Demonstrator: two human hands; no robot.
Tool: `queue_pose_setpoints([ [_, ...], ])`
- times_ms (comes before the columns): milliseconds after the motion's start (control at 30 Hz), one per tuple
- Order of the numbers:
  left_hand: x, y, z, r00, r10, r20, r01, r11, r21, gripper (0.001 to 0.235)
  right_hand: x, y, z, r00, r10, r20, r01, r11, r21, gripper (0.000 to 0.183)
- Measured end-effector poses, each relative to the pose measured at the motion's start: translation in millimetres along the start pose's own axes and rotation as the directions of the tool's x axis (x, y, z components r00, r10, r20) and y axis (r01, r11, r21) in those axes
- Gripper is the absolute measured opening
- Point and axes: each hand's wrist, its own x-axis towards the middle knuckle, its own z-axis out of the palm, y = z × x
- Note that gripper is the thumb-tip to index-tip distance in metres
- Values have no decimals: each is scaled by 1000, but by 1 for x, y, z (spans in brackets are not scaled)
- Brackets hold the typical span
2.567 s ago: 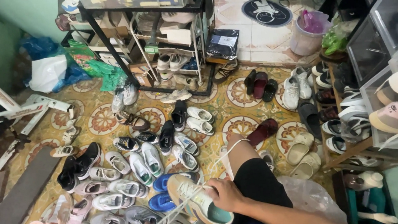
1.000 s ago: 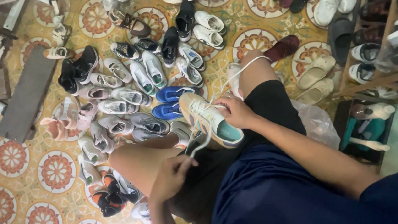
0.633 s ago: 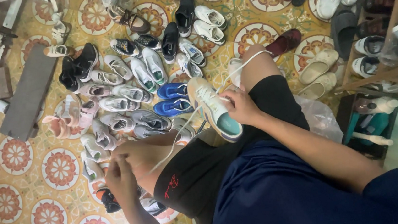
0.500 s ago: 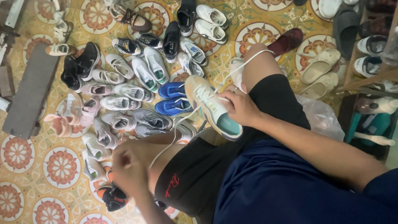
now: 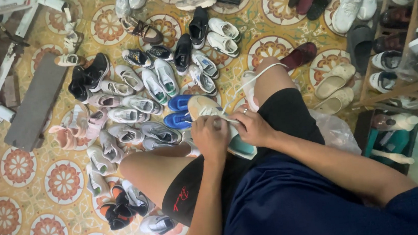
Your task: A person sitting on the floor is threading laces into the eyelets of a pair of sneakers.
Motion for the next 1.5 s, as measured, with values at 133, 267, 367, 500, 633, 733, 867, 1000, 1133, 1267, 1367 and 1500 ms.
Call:
queue_pose_setpoints([
  [133,-9,-9,14,999,-14,-48,16,999,44,7,0,-8,-2,1000,9,1,-9,1000,26,5],
  [267,-12,-11,24,997,-64,-40,65,998,15,3,-1,-4,1,999,39,-12,-39,999,19,3],
  [367,-12,-4,14,997,-54,-51,50,996,-70,4,-1,-5,1,990,122,-65,-122,992,0,5],
  [500,-11,1,10,950,-313,-20,283,883,-375,11,-3,-4,1,978,193,-74,-194,981,1,7],
  [633,-12,-16,26,815,-580,-22,484,701,-524,14,-5,4,4,972,226,-68,-224,974,37,9],
  [733,-20,-43,56,611,-780,136,616,361,-700,18,-7,13,8,976,210,-64,-205,976,75,8],
  [867,-16,-49,42,730,-632,259,533,289,-795,27,-6,7,6,982,179,-53,-176,983,43,8],
  [1000,-13,-43,10,832,-437,342,553,711,-435,13,0,-13,-3,996,84,-34,-85,996,-14,6],
  [1133,-6,-19,-19,880,-314,355,358,932,-63,19,5,-17,-5,1000,29,8,-28,998,-52,7],
  [1267,-14,-29,-4,888,-277,367,315,948,-46,22,5,-14,-2,999,14,29,-12,997,-79,8],
  [1367,-14,-27,-6,866,-347,360,412,903,-123,13,2,-9,0,997,60,52,-56,995,-77,8],
  [1500,-20,-37,-10,910,-282,304,362,898,-249,6,-2,-2,3,985,167,39,-163,982,-95,7],
])
